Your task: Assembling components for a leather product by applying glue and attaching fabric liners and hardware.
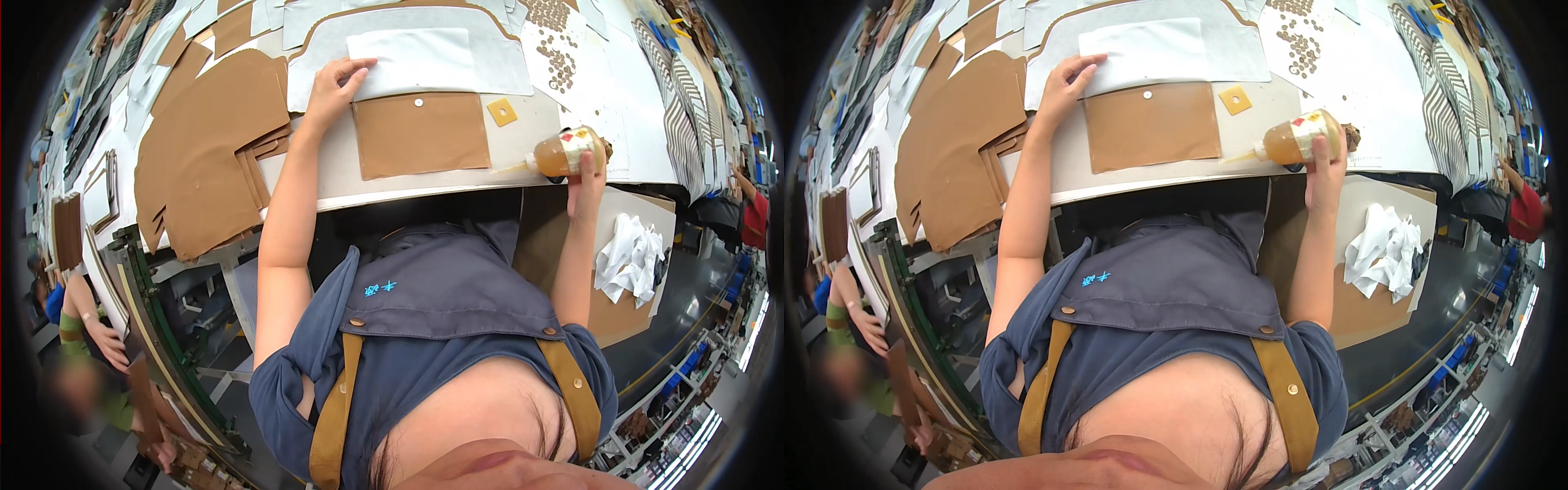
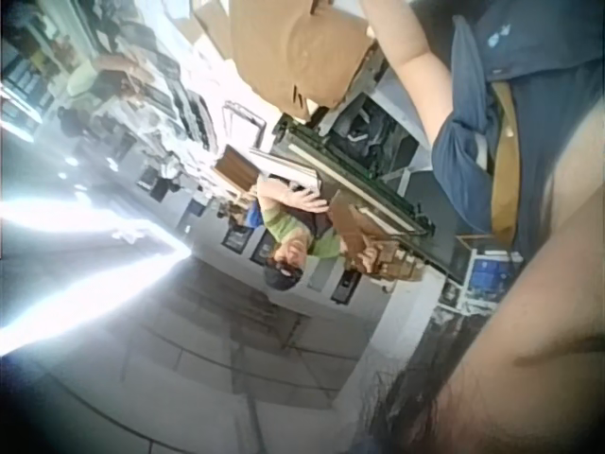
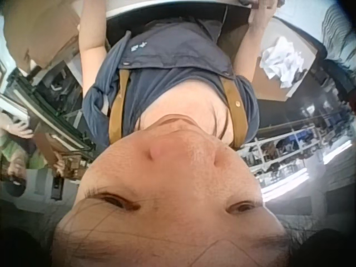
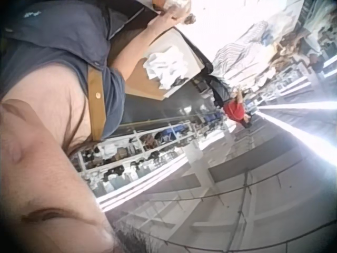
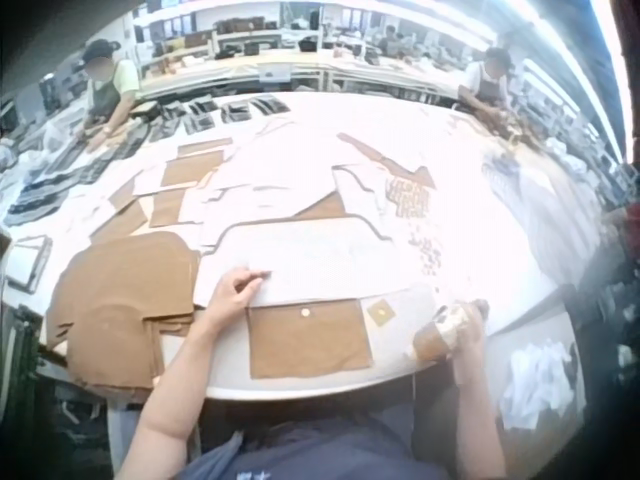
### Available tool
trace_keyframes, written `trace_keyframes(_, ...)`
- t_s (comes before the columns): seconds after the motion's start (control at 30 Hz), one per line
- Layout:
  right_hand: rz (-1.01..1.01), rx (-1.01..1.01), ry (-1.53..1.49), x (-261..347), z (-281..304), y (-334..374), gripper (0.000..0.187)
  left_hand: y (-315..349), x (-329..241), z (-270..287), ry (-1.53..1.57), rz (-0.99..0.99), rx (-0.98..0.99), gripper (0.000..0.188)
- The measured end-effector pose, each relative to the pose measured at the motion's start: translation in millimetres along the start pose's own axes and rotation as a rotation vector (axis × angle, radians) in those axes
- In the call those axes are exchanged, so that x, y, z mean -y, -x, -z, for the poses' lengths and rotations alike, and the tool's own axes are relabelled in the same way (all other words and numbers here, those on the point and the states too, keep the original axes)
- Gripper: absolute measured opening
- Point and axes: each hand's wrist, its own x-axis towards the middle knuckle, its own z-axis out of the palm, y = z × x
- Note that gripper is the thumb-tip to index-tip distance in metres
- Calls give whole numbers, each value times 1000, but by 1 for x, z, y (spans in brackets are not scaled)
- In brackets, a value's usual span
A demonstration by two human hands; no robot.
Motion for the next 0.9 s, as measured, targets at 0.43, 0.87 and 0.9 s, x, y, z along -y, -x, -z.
trace_keyframes(0.43,134,-311,36,-5,-18,109,56,-2,1,-3,-17,-56,-41,26)
trace_keyframes(0.87,362,-207,400,-14,-43,123,62,0,4,-1,-63,-36,13,29)
trace_keyframes(0.9,360,-204,400,-16,-45,124,62,0,4,-1,-72,-39,9,28)
